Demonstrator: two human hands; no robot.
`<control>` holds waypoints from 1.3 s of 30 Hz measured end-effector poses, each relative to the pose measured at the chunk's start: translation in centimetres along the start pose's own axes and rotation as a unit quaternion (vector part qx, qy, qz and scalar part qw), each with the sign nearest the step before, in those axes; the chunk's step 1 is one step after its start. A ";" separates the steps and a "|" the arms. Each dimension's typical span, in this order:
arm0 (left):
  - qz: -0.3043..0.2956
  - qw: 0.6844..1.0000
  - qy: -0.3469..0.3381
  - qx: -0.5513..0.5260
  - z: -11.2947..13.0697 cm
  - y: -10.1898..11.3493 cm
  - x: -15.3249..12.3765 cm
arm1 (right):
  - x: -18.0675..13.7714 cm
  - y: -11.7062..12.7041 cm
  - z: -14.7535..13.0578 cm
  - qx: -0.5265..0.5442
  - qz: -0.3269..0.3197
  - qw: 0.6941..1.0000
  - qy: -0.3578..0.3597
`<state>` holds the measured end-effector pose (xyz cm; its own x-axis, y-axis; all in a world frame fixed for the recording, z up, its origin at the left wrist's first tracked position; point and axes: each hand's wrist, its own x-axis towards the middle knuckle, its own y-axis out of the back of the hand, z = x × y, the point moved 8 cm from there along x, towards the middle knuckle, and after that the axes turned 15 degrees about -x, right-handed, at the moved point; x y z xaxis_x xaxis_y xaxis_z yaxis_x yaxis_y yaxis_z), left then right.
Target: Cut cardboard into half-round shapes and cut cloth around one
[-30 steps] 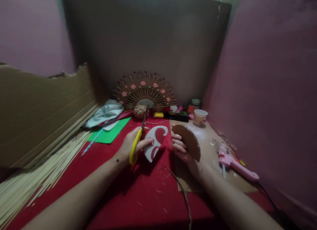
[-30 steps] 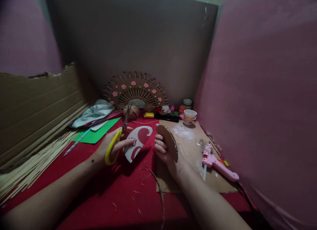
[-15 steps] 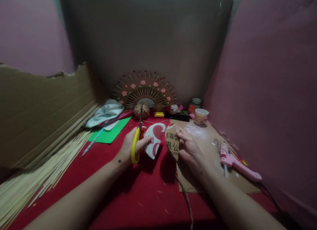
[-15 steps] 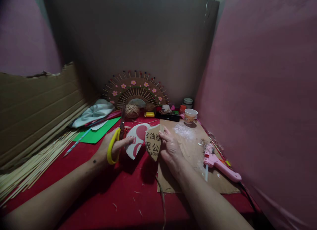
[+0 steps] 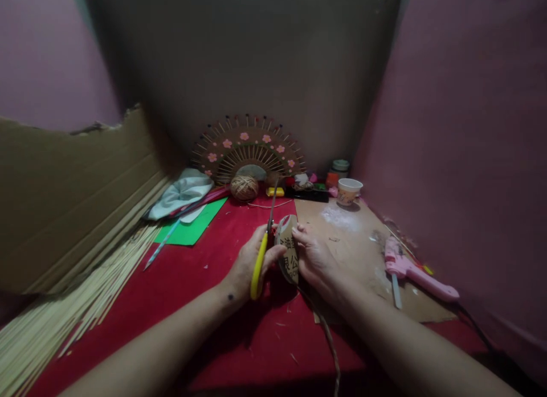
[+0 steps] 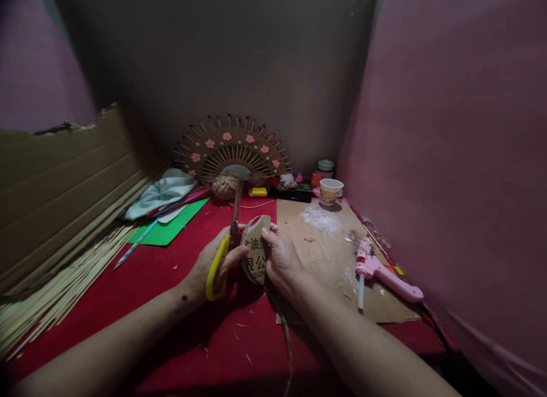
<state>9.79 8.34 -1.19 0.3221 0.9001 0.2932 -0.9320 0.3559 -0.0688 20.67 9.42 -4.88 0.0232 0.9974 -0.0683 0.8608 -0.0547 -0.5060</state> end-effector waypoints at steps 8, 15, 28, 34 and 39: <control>0.024 0.999 0.015 0.040 0.1 1.4 0.1 | -0.6 -1.3 -1.0 0.030 -0.084 0.996 -0.005; -0.037 0.980 0.099 -0.168 -1.6 -0.3 0.3 | -0.8 -1.4 -2.1 0.086 -0.090 0.992 -0.014; -0.017 0.927 0.195 -0.321 -3.0 -2.3 -0.3 | -0.4 -0.7 -0.8 0.087 -0.022 0.993 -0.074; -0.092 0.945 0.254 -0.184 -3.7 -2.1 -0.9 | -0.3 -0.8 -0.9 0.072 -0.038 0.995 -0.056; -0.088 0.944 0.252 -0.195 -3.6 -2.1 -0.6 | -0.4 -0.6 -0.3 0.080 -0.026 0.991 -0.103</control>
<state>12.15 7.99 -4.60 0.5963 0.7886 -0.1504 -0.7557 0.4881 -0.4366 20.27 9.06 -4.26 -0.1377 0.9691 -0.2047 0.7665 -0.0267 -0.6417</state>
